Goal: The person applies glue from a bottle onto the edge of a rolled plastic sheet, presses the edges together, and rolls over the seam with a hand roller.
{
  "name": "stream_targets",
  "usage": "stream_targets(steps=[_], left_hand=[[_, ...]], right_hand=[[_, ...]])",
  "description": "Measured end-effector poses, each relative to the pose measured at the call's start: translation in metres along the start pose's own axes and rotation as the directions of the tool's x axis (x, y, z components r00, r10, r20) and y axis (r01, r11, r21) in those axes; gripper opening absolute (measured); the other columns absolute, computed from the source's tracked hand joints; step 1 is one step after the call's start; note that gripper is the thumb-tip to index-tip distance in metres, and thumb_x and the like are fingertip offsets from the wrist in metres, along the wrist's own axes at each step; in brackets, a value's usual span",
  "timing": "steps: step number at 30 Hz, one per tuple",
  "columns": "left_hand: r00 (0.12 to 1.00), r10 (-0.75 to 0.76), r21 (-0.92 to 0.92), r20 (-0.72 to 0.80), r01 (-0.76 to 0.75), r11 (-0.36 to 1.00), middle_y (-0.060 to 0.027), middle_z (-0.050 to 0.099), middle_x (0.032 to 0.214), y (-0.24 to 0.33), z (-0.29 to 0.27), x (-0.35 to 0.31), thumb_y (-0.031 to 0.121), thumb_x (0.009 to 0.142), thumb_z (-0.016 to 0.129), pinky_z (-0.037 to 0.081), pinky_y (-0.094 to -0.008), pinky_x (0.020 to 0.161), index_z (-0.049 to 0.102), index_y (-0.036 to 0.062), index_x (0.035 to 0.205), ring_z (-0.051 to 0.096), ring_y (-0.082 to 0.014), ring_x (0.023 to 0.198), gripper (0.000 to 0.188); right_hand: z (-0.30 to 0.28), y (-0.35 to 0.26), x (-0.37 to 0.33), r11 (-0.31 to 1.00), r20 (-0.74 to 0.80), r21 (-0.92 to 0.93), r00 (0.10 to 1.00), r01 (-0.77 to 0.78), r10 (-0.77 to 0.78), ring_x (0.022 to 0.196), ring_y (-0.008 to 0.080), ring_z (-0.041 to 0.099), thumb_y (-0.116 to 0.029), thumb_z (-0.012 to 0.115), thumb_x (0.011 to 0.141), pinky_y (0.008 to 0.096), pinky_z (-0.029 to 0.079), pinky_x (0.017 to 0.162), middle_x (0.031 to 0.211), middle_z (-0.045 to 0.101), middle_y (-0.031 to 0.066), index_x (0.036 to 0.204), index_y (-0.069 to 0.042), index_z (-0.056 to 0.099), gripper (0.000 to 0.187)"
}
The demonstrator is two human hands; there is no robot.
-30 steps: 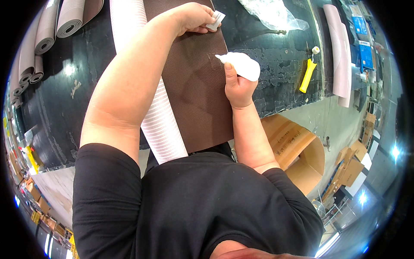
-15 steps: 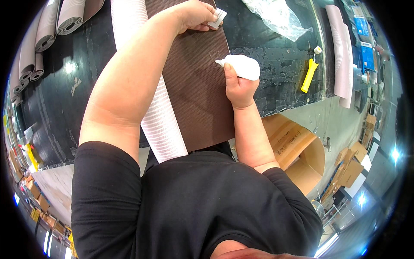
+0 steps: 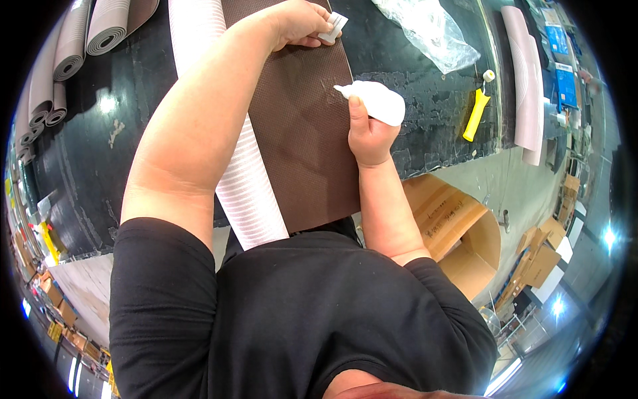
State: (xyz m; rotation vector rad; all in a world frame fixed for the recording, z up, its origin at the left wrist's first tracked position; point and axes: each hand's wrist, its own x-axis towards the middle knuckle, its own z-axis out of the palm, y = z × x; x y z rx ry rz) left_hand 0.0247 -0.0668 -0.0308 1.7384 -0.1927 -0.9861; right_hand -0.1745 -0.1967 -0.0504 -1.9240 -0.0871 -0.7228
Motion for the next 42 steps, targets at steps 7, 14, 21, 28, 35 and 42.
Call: stream_targets(steps=[7,14,21,28,35,42], left_hand=[[0.998,0.036,0.033,-0.042,-0.035,0.999,-0.0049,0.071,0.106,0.005,0.008,-0.012,0.017,0.097,0.058,0.052,-0.0224,0.088,0.068,0.0066,0.109,0.066,-0.0113,0.097,0.019],[0.995,-0.077,-0.073,0.068,0.082,0.994,-0.0037,0.070,0.090,0.001,-0.001,0.008,0.010,0.094,0.059,0.051,-0.0222,0.065,0.070,0.0063,0.096,0.063,-0.0104,0.075,0.012],[0.995,-0.074,-0.081,0.070,0.080,0.993,-0.0040,0.070,0.091,-0.005,-0.001,0.010,0.012,0.096,0.058,0.052,-0.0213,0.065,0.069,0.0054,0.098,0.064,-0.0103,0.077,0.013],[0.997,-0.057,-0.030,0.053,0.059,0.998,-0.0001,0.071,0.106,0.007,0.000,-0.005,0.015,0.094,0.059,0.049,-0.0220,0.084,0.067,0.0101,0.109,0.064,-0.0070,0.097,0.018],[0.999,-0.045,-0.006,0.027,0.045,0.999,0.0002,0.070,0.102,0.008,0.007,-0.002,0.014,0.094,0.057,0.049,-0.0215,0.081,0.069,0.0111,0.103,0.062,-0.0064,0.094,0.015],[0.998,-0.044,0.034,-0.046,0.046,0.998,-0.0005,0.069,0.095,0.011,0.013,-0.003,0.012,0.094,0.057,0.049,-0.0206,0.072,0.070,0.0094,0.102,0.060,-0.0059,0.084,0.015]], right_hand=[[-0.002,0.005,-0.005,0.996,0.019,-0.087,1.000,-0.006,0.007,0.076,0.0185,0.065,-0.009,0.065,0.092,0.0286,0.050,0.072,0.087,0.069,0.0092,0.093,0.004,0.067,0.013],[0.004,0.010,0.004,0.998,0.067,-0.006,0.996,0.060,-0.059,0.079,0.0235,0.066,-0.012,0.071,0.088,0.0303,0.051,0.074,0.090,0.068,0.0121,0.094,0.002,0.067,0.016],[-0.001,0.005,-0.002,1.000,0.094,-0.007,0.995,-0.016,0.017,0.081,0.0212,0.064,-0.013,0.069,0.090,0.0296,0.051,0.073,0.092,0.066,0.0100,0.097,0.003,0.066,0.018],[-0.056,0.002,0.024,0.363,0.134,0.766,0.684,-0.531,0.717,0.073,0.0182,0.061,-0.027,0.061,0.093,0.0321,0.049,0.061,0.089,0.065,0.0117,0.102,-0.006,0.059,0.024],[-0.122,-0.029,0.094,0.622,0.356,-0.343,0.515,-0.704,0.780,0.074,0.0156,0.067,-0.022,0.071,0.084,0.0283,0.052,0.064,0.086,0.068,0.0081,0.102,-0.001,0.063,0.029],[-0.084,-0.051,0.135,0.162,0.394,-0.874,0.472,0.458,0.789,0.095,0.0277,0.070,-0.024,0.064,0.082,0.0391,0.050,0.080,0.096,0.073,0.0102,0.093,-0.010,0.075,0.021]])
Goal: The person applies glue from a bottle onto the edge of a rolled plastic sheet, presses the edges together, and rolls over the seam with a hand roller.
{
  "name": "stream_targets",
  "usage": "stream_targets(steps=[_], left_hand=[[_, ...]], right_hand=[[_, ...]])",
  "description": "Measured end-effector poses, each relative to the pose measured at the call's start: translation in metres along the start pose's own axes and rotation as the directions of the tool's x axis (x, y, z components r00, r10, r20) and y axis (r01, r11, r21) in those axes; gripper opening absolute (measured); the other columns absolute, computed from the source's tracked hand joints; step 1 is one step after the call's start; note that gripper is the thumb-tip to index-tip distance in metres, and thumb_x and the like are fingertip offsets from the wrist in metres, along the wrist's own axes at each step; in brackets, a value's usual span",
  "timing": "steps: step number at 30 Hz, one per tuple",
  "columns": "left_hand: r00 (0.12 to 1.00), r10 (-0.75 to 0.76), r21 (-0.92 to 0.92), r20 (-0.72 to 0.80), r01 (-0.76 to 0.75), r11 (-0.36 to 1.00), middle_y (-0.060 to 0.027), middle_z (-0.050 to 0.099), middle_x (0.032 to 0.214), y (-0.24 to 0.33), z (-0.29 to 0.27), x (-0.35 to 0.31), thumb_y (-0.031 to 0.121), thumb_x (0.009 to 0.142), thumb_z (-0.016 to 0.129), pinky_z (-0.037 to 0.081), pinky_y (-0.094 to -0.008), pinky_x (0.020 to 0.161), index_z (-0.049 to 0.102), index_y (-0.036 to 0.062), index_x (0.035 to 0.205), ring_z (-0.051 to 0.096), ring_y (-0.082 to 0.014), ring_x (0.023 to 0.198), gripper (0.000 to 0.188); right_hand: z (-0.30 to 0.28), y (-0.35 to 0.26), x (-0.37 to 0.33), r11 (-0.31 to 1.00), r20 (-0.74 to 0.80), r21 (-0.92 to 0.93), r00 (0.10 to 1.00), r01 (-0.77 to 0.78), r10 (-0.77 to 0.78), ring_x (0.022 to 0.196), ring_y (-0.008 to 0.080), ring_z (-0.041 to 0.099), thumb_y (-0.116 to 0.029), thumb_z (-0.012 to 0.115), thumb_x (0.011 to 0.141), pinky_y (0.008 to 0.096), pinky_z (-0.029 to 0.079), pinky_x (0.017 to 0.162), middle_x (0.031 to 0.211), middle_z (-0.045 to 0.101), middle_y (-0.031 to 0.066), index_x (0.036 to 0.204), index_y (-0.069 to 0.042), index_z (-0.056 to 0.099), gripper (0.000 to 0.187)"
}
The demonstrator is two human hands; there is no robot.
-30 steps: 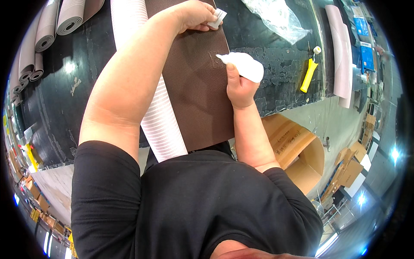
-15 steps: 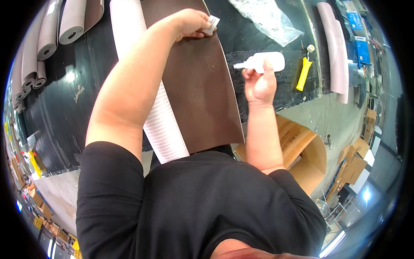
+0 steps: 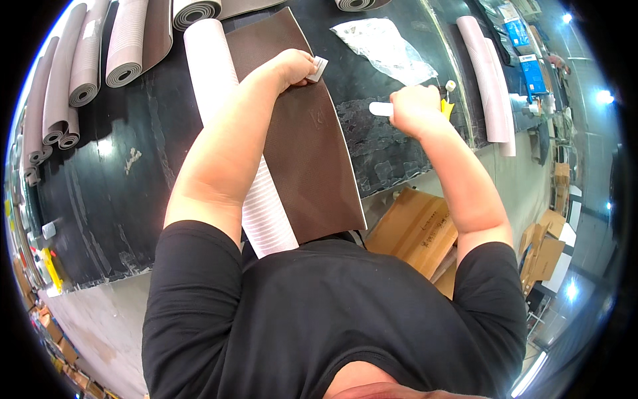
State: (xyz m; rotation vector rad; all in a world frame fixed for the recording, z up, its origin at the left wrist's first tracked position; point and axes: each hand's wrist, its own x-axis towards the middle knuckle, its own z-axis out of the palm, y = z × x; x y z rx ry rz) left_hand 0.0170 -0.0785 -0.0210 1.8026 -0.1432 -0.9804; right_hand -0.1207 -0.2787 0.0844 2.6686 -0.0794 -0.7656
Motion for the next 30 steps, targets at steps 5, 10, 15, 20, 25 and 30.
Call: stream_targets(steps=[5,10,15,20,25,30], left_hand=[[1.000,0.000,-0.006,-0.007,0.000,1.000,-0.0018,0.068,0.094,-0.001,-0.002,0.001,0.011,0.090,0.060,0.050,-0.0224,0.071,0.070,0.0078,0.103,0.060,-0.0080,0.083,0.017],[1.000,-0.008,-0.032,-0.002,0.008,0.999,-0.0032,0.068,0.098,0.001,0.000,-0.002,0.013,0.089,0.062,0.050,-0.0233,0.074,0.070,0.0082,0.106,0.061,-0.0098,0.085,0.019],[0.999,-0.039,-0.065,0.000,0.039,0.997,-0.0037,0.068,0.101,0.002,-0.002,-0.006,0.015,0.090,0.063,0.050,-0.0244,0.077,0.068,0.0079,0.111,0.061,-0.0108,0.089,0.023],[0.999,-0.047,-0.109,0.001,0.046,0.993,-0.0045,0.069,0.105,0.005,-0.003,-0.009,0.017,0.092,0.063,0.051,-0.0254,0.079,0.065,0.0070,0.117,0.063,-0.0126,0.097,0.027],[0.999,-0.050,-0.138,-0.006,0.049,0.989,-0.0057,0.069,0.102,0.002,-0.003,-0.004,0.017,0.091,0.064,0.051,-0.0256,0.074,0.067,0.0071,0.113,0.064,-0.0132,0.090,0.024],[0.997,-0.066,-0.168,0.032,0.070,0.983,-0.0039,0.069,0.106,0.004,-0.006,-0.005,0.018,0.093,0.062,0.051,-0.0265,0.081,0.065,0.0090,0.117,0.064,-0.0125,0.095,0.027]], right_hand=[[-0.018,-0.029,0.013,0.942,0.044,-0.333,0.998,0.054,-0.042,0.106,0.0257,0.066,-0.024,0.064,0.084,0.0494,0.038,0.095,0.105,0.073,0.0072,0.100,-0.015,0.077,0.022],[-0.017,-0.045,0.021,0.884,0.135,-0.461,0.991,0.078,-0.017,0.122,0.0287,0.057,-0.030,0.074,0.080,0.0611,0.021,0.111,0.123,0.067,0.0085,0.117,-0.014,0.072,0.041],[-0.025,-0.051,0.018,0.846,0.171,-0.512,0.983,0.145,-0.065,0.128,0.0286,0.051,-0.031,0.075,0.080,0.0625,0.021,0.111,0.127,0.065,0.0075,0.118,-0.014,0.071,0.042],[-0.021,-0.050,0.020,0.860,0.186,-0.488,0.981,0.147,-0.061,0.126,0.0276,0.052,-0.030,0.074,0.080,0.0626,0.020,0.111,0.125,0.066,0.0059,0.117,-0.015,0.072,0.040],[-0.012,-0.048,0.020,0.910,0.068,-0.397,0.993,0.119,-0.100,0.114,0.0244,0.059,-0.018,0.064,0.085,0.0591,0.026,0.111,0.110,0.070,0.0053,0.105,-0.014,0.075,0.023],[-0.006,-0.047,0.022,0.925,0.034,-0.356,0.991,0.130,-0.126,0.112,0.0246,0.059,-0.017,0.065,0.084,0.0587,0.027,0.111,0.106,0.070,0.0057,0.104,-0.014,0.075,0.022]])
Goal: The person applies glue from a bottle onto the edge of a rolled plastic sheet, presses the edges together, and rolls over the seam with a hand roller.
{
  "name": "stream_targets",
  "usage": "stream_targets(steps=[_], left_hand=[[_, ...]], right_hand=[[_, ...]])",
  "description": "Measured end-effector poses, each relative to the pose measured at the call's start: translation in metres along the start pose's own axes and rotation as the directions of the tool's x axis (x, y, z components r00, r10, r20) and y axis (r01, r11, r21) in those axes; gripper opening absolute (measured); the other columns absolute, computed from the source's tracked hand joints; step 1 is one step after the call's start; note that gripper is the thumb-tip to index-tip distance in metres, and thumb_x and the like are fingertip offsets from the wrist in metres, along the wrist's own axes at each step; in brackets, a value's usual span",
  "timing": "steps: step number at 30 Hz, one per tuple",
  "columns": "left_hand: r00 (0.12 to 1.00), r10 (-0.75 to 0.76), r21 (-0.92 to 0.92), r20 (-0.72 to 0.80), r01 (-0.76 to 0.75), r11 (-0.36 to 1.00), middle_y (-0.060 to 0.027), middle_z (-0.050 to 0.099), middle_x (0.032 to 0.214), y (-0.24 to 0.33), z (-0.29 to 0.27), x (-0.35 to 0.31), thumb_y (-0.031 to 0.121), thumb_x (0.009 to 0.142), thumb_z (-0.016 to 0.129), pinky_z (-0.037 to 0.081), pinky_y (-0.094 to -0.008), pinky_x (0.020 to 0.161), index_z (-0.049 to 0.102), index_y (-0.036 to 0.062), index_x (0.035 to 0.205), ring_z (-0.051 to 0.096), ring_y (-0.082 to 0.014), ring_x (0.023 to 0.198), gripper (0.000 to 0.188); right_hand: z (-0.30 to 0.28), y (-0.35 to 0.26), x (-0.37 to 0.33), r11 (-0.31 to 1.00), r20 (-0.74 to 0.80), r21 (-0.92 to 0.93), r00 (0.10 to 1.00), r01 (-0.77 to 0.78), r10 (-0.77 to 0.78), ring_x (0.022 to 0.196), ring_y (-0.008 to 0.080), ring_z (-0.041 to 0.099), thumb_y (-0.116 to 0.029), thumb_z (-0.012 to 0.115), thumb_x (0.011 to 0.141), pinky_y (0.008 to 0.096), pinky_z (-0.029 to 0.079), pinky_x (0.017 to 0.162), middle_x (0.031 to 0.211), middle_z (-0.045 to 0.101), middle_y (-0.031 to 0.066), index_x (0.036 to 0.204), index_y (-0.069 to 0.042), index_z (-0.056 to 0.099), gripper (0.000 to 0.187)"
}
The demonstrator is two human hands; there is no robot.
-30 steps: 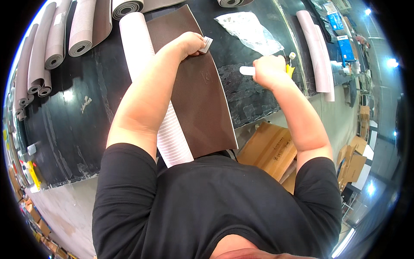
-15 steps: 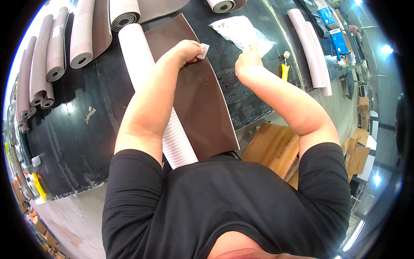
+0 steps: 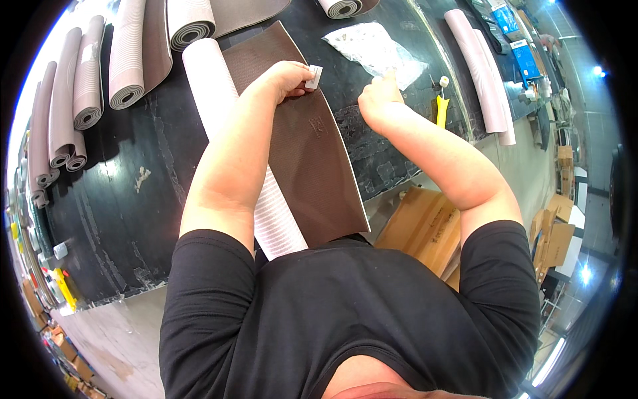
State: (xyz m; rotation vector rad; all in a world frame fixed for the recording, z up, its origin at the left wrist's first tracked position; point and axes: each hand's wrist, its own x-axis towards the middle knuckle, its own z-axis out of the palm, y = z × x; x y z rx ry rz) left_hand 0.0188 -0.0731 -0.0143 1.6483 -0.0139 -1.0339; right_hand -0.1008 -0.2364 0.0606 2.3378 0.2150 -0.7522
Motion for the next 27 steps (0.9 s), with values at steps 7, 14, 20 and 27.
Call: stream_targets(steps=[7,14,20,27], left_hand=[[1.000,-0.008,-0.041,-0.007,0.008,0.999,-0.0029,0.070,0.103,0.002,-0.001,-0.002,0.019,0.093,0.061,0.051,-0.0260,0.078,0.065,0.0099,0.117,0.065,-0.0121,0.093,0.025],[1.000,-0.011,-0.060,0.000,0.011,0.998,-0.0028,0.070,0.104,0.001,-0.001,-0.001,0.018,0.095,0.060,0.051,-0.0257,0.077,0.064,0.0106,0.118,0.066,-0.0124,0.093,0.025],[0.999,-0.024,-0.060,0.031,0.026,0.998,-0.0035,0.069,0.106,0.001,-0.004,-0.001,0.017,0.095,0.060,0.051,-0.0273,0.082,0.063,0.0103,0.118,0.065,-0.0136,0.096,0.025],[1.000,-0.010,-0.228,0.024,0.015,0.973,-0.0028,0.069,0.102,0.000,-0.004,-0.012,0.017,0.094,0.061,0.049,-0.0294,0.086,0.064,0.0103,0.115,0.064,-0.0141,0.095,0.022]], right_hand=[[-0.001,-0.004,0.001,0.998,0.036,-0.063,0.999,0.004,-0.002,0.110,0.0233,0.060,-0.017,0.062,0.086,0.0578,0.026,0.112,0.103,0.071,0.0038,0.101,-0.015,0.076,0.021],[-0.001,-0.012,-0.006,0.999,-0.119,-0.036,0.992,0.032,-0.036,0.106,0.0227,0.059,-0.016,0.061,0.086,0.0533,0.029,0.111,0.101,0.069,0.0031,0.100,-0.014,0.075,0.020],[-0.032,-0.056,-0.075,0.664,-0.332,0.659,0.929,0.353,-0.165,0.102,0.0312,0.062,-0.023,0.058,0.088,0.0416,0.051,0.089,0.106,0.064,0.0129,0.101,-0.009,0.071,0.023],[0.062,-0.130,-0.055,-0.351,-0.144,0.891,0.912,0.288,0.384,0.076,0.0145,0.063,-0.016,0.067,0.087,0.0289,0.051,0.072,0.088,0.067,0.0075,0.093,-0.002,0.066,0.015]])
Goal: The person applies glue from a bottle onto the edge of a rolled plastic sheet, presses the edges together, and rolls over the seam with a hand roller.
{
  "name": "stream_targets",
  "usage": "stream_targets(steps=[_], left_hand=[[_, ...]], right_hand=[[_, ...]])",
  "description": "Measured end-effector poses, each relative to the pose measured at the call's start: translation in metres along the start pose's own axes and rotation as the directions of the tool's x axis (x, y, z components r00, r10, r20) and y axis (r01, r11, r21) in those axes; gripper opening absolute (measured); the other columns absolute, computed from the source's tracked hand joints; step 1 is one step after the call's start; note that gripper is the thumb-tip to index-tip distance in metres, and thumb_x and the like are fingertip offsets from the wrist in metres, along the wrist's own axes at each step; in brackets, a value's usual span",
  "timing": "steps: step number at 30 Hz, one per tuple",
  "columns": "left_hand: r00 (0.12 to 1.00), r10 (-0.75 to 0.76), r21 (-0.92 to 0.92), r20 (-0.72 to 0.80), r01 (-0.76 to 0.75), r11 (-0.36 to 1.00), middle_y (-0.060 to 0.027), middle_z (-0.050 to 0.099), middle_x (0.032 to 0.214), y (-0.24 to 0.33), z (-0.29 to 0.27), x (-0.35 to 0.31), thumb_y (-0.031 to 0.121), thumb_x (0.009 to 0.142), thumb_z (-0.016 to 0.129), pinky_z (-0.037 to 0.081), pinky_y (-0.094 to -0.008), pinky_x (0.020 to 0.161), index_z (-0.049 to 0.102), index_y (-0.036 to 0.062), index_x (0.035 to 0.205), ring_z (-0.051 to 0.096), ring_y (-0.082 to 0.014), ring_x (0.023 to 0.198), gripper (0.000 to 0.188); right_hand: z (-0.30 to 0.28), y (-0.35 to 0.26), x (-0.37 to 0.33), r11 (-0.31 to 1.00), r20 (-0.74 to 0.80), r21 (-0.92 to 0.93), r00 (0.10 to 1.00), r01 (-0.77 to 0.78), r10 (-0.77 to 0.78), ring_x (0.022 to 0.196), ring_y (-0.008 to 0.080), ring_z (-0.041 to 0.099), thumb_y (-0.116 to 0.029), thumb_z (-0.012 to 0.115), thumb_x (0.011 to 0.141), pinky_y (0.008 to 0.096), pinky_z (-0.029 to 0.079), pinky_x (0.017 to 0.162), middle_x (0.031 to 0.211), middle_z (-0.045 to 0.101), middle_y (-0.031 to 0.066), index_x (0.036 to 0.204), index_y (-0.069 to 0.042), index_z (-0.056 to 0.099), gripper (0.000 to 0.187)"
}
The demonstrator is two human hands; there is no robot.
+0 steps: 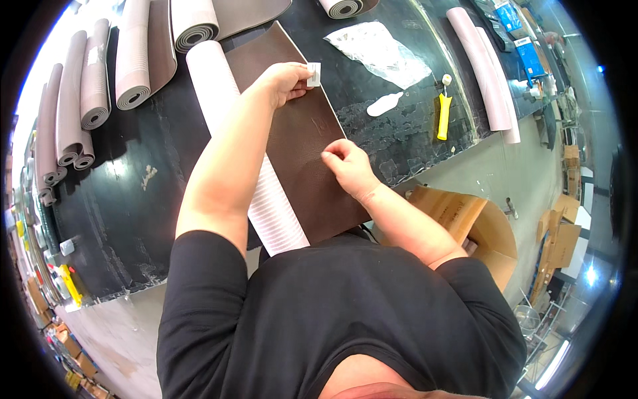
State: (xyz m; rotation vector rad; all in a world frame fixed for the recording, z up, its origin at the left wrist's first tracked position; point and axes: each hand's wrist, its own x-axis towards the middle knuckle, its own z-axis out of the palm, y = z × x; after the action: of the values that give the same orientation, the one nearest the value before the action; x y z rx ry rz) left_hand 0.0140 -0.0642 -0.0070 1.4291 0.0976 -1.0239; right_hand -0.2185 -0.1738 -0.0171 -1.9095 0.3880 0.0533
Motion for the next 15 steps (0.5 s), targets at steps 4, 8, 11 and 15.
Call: stream_targets(steps=[4,8,11,15], left_hand=[[0.987,0.098,-0.124,-0.124,-0.114,0.986,0.0013,0.065,0.089,-0.017,0.011,-0.047,0.015,0.093,0.062,0.048,-0.0279,0.077,0.065,0.0109,0.101,0.059,-0.0100,0.079,0.009],[0.992,0.046,-0.195,-0.120,-0.069,0.978,0.0016,0.064,0.088,-0.067,0.040,-0.094,0.015,0.094,0.061,0.043,-0.0262,0.071,0.065,0.0111,0.100,0.056,-0.0089,0.076,0.009],[0.990,-0.025,-0.331,-0.140,-0.023,0.943,0.0017,0.065,0.092,-0.091,0.063,-0.112,0.016,0.094,0.061,0.041,-0.0280,0.078,0.065,0.0127,0.103,0.056,-0.0100,0.083,0.011],[0.982,-0.047,-0.407,-0.183,-0.032,0.913,0.0002,0.065,0.093,-0.109,0.069,-0.113,0.013,0.093,0.061,0.043,-0.0282,0.080,0.065,0.0097,0.103,0.057,-0.0117,0.084,0.011]], right_hand=[[0.001,0.017,-0.001,0.850,-0.053,0.519,0.989,-0.089,0.136,0.077,0.0077,0.058,-0.014,0.068,0.090,0.0227,0.049,0.072,0.089,0.062,0.0005,0.110,0.000,0.060,0.026],[0.013,0.008,0.003,0.705,-0.083,0.709,0.993,0.001,0.082,0.093,0.0088,0.058,-0.018,0.073,0.089,0.0226,0.047,0.085,0.102,0.062,0.0026,0.118,0.001,0.059,0.037],[0.012,0.004,0.000,0.720,-0.073,0.694,0.994,-0.005,0.078,0.097,0.0108,0.060,-0.019,0.074,0.088,0.0250,0.048,0.087,0.105,0.066,0.0046,0.110,0.000,0.065,0.030],[0.010,0.011,0.001,0.773,-0.076,0.633,0.992,-0.031,0.102,0.090,0.0078,0.058,-0.012,0.070,0.091,0.0224,0.045,0.084,0.098,0.065,0.0008,0.102,-0.002,0.068,0.016]])
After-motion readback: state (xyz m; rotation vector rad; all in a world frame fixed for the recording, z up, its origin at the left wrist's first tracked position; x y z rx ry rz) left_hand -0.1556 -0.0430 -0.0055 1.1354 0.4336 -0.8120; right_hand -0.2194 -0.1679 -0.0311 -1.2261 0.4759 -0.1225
